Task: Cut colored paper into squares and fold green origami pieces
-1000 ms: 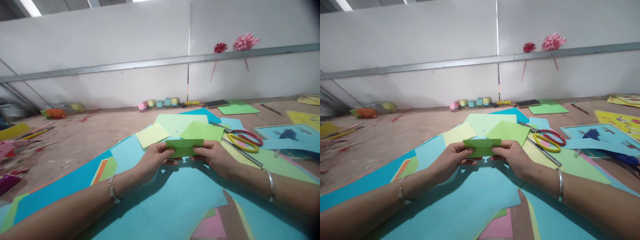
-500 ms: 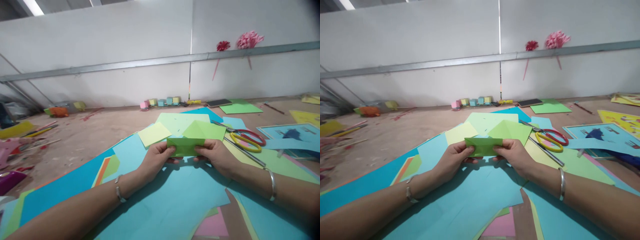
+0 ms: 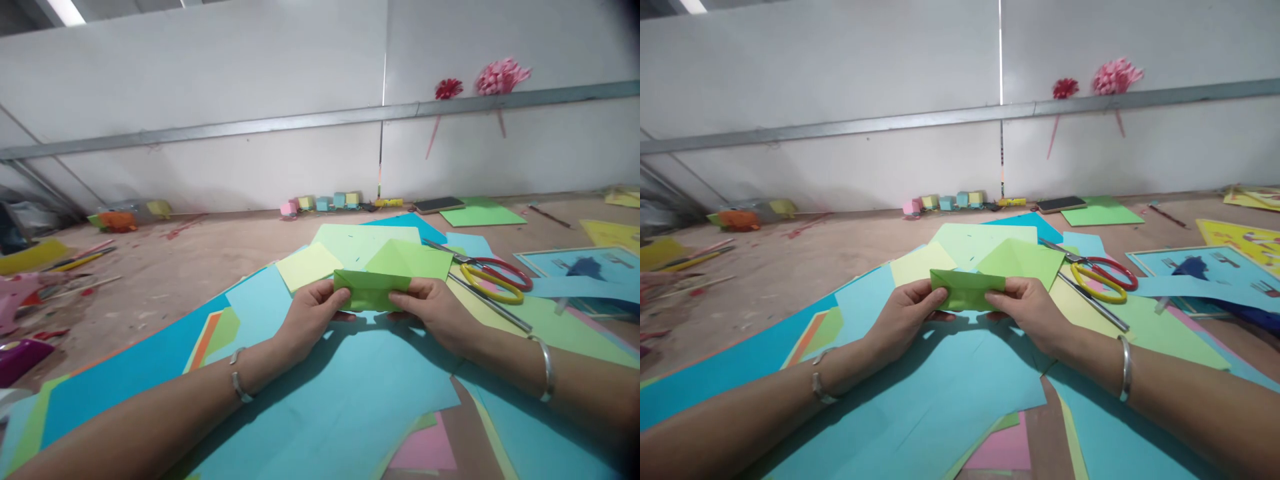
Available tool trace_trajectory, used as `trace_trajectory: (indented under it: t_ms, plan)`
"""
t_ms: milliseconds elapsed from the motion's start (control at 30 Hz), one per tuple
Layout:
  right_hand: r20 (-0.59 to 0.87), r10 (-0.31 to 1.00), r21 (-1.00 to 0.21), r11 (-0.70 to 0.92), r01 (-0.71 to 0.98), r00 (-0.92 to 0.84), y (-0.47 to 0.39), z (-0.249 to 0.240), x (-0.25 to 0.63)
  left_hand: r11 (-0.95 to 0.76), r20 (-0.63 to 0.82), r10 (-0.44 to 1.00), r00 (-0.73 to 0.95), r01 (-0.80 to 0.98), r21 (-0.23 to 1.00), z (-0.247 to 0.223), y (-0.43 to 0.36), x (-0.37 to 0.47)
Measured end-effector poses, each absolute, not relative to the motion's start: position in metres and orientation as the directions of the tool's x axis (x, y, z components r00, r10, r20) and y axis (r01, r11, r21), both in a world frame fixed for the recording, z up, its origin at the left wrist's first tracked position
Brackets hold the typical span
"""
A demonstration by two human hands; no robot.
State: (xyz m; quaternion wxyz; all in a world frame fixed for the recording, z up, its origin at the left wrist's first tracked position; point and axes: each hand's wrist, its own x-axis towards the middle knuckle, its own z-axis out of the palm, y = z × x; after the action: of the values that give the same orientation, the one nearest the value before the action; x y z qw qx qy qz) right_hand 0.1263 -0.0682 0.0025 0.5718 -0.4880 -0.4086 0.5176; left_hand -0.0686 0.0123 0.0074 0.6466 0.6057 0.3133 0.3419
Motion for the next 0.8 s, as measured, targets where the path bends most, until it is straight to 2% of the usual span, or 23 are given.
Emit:
trace_trajectory:
  t_ms: [167,333,533,667,733,800]
  plan:
    - [-0.021,0.987,-0.984,0.008,-0.178,0.16,-0.069,0.006,0.126,0.047,0.022,0.809,0.588,-0.102,0.994,0.004,0.014,-0.07]
    - [-0.087,0.973,-0.975,-0.039,-0.218,0.215,-0.068,0.009,0.125,0.174,-0.026,0.776,0.63,-0.174,0.969,-0.001,0.019,-0.071]
    - [-0.01,0.966,-0.983,0.037,-0.177,0.258,-0.068,0.006,0.126,0.282,-0.067,0.766,0.639,-0.241,0.929,0.006,0.013,-0.07]
    - [0.122,0.941,-0.978,0.169,-0.124,0.316,-0.076,0.005,0.123,0.3,0.087,0.588,0.804,-0.317,0.9,0.008,-0.002,-0.068]
    - [0.27,0.925,-0.962,0.269,0.04,0.268,-0.081,0.004,0.121,0.274,0.14,0.513,0.847,-0.317,0.908,0.006,-0.009,-0.067]
    - [0.464,0.88,-0.866,0.427,0.26,0.1,-0.084,0.003,0.118,0.259,0.109,0.541,0.834,-0.288,0.922,0.005,-0.012,-0.067]
